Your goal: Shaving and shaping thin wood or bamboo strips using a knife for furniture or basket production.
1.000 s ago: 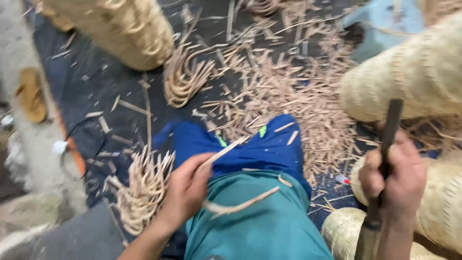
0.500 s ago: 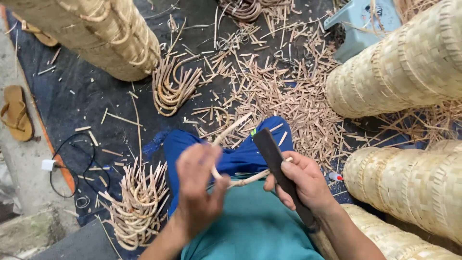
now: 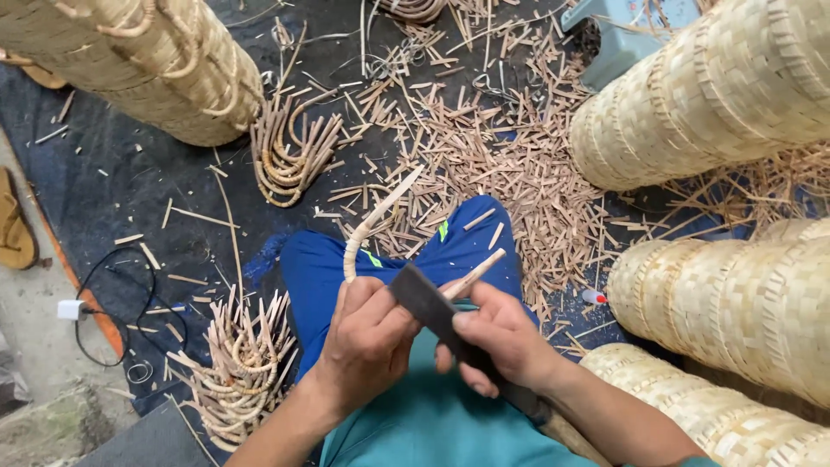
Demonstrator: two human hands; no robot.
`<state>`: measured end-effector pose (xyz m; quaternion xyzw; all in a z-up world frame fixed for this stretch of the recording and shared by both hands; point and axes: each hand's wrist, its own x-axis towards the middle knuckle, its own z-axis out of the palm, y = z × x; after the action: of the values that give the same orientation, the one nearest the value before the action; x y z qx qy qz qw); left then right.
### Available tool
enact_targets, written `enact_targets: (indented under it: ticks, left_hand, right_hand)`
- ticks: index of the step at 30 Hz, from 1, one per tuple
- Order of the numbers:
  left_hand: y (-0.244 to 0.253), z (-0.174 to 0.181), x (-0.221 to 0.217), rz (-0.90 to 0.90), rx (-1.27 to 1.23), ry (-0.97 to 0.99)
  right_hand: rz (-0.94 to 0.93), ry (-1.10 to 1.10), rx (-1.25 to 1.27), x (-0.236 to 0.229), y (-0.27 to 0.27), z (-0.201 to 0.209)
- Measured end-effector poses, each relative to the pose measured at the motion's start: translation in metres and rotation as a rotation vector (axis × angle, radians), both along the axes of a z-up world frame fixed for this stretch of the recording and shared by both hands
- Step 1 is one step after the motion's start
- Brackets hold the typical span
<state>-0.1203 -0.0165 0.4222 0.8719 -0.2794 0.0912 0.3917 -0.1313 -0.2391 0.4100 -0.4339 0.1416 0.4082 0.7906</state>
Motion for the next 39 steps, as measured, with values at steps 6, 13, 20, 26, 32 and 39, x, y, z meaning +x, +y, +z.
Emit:
enact_targets:
  ticks: [6,13,20,26,32,39]
  left_hand:
    - [0.005,-0.004,-0.001,-0.022,0.013,-0.053]
    - [0.015,0.003,-0.015,-0.010,0.048,-0.055]
    - [0.023,0.011,-0.025,-0.021,0.064,-0.078]
    - [0.026,0.007,-0.037,-0.019,0.050,-0.064]
    - [0.059,-0.012,-0.043,0.105,0.082,-0.166]
    - [0.032,-0.005,-0.032,0.056,-0.021,-0.109]
  right_hand:
    - [-0.006,0.039,0.069,0.000,-0.001,-0.003]
    - [-0.041,0.040,0.023,0.001,-0.004,0.000]
    - [-0.038,0.023,0.083,-0.003,-0.009,-0.007]
    - [-0.068,0.022,-0.039,-0.003,-0.018,-0.012]
    - [-0.461,-0.197,-0.289,0.020,-0.097,-0.015]
    - [-0.124,0.080,-0.161,0.008,-0.014,0.005]
